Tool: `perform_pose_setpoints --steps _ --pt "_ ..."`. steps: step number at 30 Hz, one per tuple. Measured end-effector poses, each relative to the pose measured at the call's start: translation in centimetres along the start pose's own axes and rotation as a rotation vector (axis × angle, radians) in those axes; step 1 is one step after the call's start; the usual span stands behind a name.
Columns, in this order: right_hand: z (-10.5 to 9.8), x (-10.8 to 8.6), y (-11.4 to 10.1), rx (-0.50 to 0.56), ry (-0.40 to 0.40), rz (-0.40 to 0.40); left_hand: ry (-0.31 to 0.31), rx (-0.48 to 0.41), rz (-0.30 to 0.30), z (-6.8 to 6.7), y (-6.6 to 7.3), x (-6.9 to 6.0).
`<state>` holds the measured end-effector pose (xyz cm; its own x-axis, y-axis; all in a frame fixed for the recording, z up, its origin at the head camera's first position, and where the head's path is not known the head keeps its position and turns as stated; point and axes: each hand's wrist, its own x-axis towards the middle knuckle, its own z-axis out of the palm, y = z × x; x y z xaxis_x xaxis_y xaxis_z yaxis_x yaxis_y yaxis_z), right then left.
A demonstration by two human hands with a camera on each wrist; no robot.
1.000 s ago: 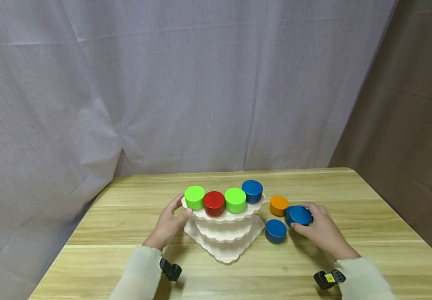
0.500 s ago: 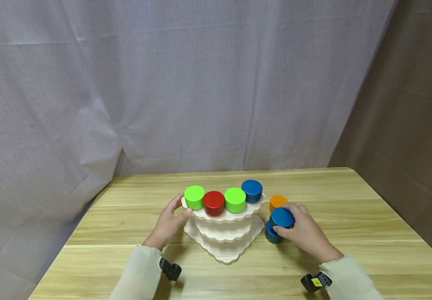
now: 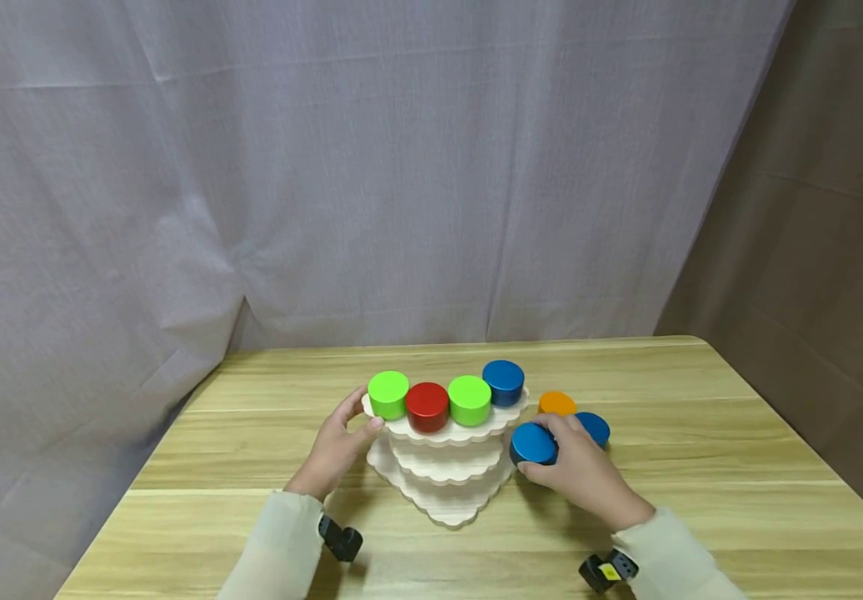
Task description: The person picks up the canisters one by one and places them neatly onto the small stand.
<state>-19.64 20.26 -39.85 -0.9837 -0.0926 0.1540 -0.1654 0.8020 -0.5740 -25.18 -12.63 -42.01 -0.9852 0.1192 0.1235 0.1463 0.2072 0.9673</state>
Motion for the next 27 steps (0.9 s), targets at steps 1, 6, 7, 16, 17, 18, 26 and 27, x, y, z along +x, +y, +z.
perform_pose_setpoints --steps 1,6,7,16,17,18,26,27 --pt "0.0 0.0 -0.2 -0.001 -0.002 -0.001 0.0 0.002 0.007 0.0 0.0 0.0" --pt "0.1 0.1 -0.8 0.01 -0.001 -0.014 0.008 0.021 0.029 0.1 -0.1 -0.1" --pt "0.1 0.1 -0.9 0.011 0.0 -0.015 0.007 0.027 0.036 0.1 -0.1 -0.2" --pt "0.4 0.2 -1.3 0.015 0.009 -0.005 -0.001 0.021 -0.013 0.0 0.2 -0.1" --pt "0.4 0.2 -1.3 0.017 0.013 -0.007 -0.001 0.023 -0.017 0.0 0.2 -0.1" --pt "0.4 0.2 -1.3 0.018 0.016 -0.008 0.001 0.025 -0.024 0.0 0.2 -0.2" --pt "0.4 0.0 -1.5 0.046 0.021 0.029 -0.002 0.03 -0.024 0.0 0.2 -0.1" --pt "0.4 0.0 -1.6 0.051 0.02 0.037 -0.003 0.027 -0.022 0.0 0.2 -0.1"
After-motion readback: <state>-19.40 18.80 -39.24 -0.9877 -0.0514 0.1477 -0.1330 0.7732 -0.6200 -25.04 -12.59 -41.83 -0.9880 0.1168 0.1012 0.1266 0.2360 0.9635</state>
